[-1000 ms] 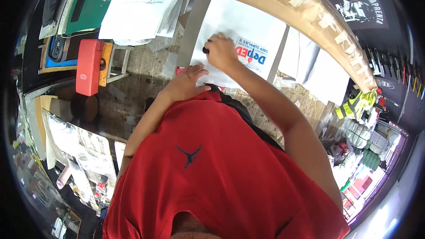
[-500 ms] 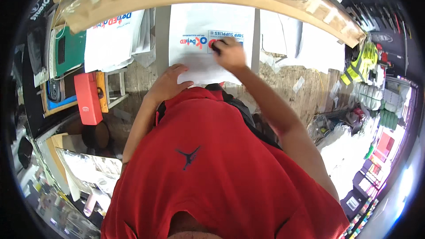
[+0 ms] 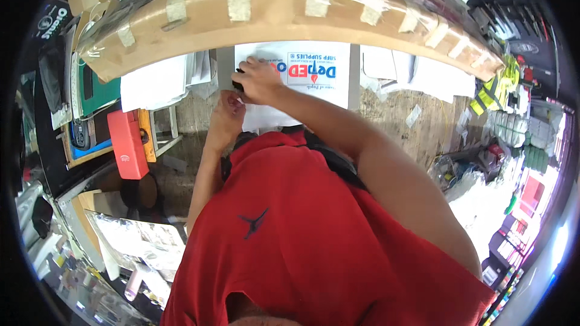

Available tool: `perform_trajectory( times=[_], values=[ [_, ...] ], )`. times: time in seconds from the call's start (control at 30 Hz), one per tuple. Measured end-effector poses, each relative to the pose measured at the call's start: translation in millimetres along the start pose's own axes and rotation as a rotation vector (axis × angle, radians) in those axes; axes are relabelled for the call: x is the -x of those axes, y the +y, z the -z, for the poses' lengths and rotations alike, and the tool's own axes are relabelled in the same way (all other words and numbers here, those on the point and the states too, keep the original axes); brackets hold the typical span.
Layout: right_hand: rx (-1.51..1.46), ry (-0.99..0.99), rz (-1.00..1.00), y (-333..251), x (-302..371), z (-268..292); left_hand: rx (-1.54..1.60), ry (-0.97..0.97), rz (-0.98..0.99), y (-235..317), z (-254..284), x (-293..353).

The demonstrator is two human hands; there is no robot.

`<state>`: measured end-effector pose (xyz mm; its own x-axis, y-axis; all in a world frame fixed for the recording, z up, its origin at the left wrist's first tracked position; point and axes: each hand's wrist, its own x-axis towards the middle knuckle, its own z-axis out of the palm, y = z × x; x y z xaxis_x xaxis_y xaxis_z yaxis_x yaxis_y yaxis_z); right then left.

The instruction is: The person prepares and prints a design on white bags using a heat press machine and a screen. The person aligns a bag on the heat press, places a design sheet on it, and operates the machine to transfer the design, repeating the process for multiple bags.

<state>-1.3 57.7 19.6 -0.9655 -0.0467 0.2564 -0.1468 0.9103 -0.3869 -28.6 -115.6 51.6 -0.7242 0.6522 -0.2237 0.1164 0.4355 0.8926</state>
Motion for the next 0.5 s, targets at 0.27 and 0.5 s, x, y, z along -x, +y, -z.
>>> perform_trajectory(
  times=[0.27, 0.5],
  values=[
    [0.093, 0.078, -0.482, 92, 57, 52, -0.111, -0.071, 0.082, 6, 29, -15],
    [0.384, 0.064, -0.473, 143, 115, 99, -0.005, -0.106, 0.187, -8, -2, -19]
  ],
)
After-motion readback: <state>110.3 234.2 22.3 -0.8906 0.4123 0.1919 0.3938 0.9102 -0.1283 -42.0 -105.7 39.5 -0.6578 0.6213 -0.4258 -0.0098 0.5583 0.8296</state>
